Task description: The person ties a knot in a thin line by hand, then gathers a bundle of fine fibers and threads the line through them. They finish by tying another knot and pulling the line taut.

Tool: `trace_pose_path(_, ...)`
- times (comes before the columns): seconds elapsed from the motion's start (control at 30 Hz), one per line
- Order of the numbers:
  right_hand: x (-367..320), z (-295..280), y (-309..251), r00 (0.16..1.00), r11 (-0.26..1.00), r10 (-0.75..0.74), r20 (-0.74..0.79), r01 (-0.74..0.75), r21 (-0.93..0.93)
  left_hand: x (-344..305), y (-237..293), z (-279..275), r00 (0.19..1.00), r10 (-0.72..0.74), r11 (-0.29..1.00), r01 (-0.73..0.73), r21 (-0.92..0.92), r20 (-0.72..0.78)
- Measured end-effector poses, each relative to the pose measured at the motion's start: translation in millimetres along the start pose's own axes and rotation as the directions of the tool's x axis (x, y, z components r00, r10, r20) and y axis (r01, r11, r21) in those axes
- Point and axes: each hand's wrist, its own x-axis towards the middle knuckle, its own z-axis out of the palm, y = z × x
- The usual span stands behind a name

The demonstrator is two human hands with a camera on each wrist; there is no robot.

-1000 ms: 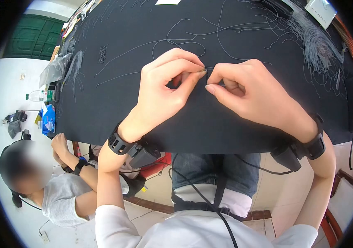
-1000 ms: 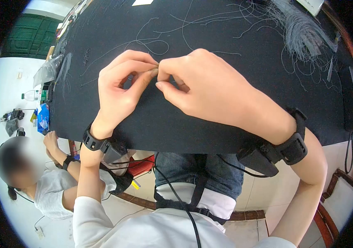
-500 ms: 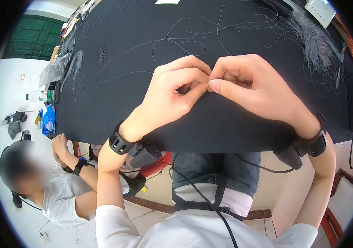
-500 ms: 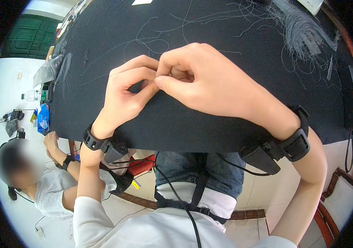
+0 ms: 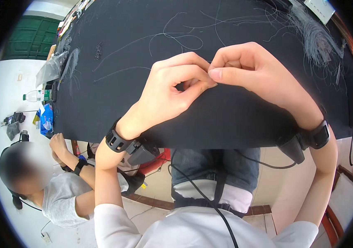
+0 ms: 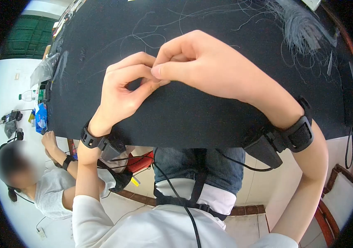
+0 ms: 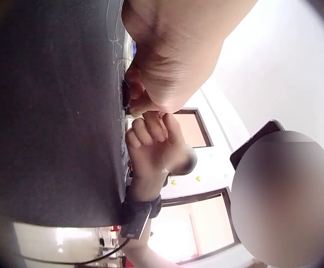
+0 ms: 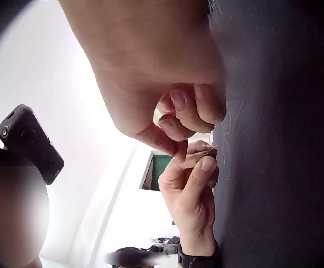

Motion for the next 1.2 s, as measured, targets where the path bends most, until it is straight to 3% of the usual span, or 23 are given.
trace_pose_path(0.13,1,0,2,0.999,1.0,-0.002,0.046,0.003,-0.014,0,1,-2,1.0,-0.011,1.0,0.011,0.02,0.018)
trace_pose_path(0.3,1,-5,-2,0.997,0.999,0.043,-0.06,-0.041,0.034,0,2,0,1.0,0.013,1.0,-0.014,0.011,0.012)
trace_pose_path(0.5,2,-5,-2,0.956,0.957,0.263,-0.133,-0.241,0.164,-1,4,-4,0.999,0.0,0.999,-0.002,0.049,0.043)
trace_pose_path(0.7,3,-5,1,0.954,0.958,0.266,-0.137,-0.246,0.149,0,3,-5,0.998,0.039,0.998,-0.041,0.045,0.039)
trace_pose_path(0.93,4,-5,7,0.968,0.983,0.157,-0.194,-0.172,-0.059,-1,5,-5,0.996,0.088,0.996,-0.088,0.031,0.013)
trace_pose_path(1.2,2,-5,1,0.974,0.995,0.078,-0.213,-0.09,-0.047,1,2,-1,0.995,0.097,0.995,-0.097,0.02,-0.006)
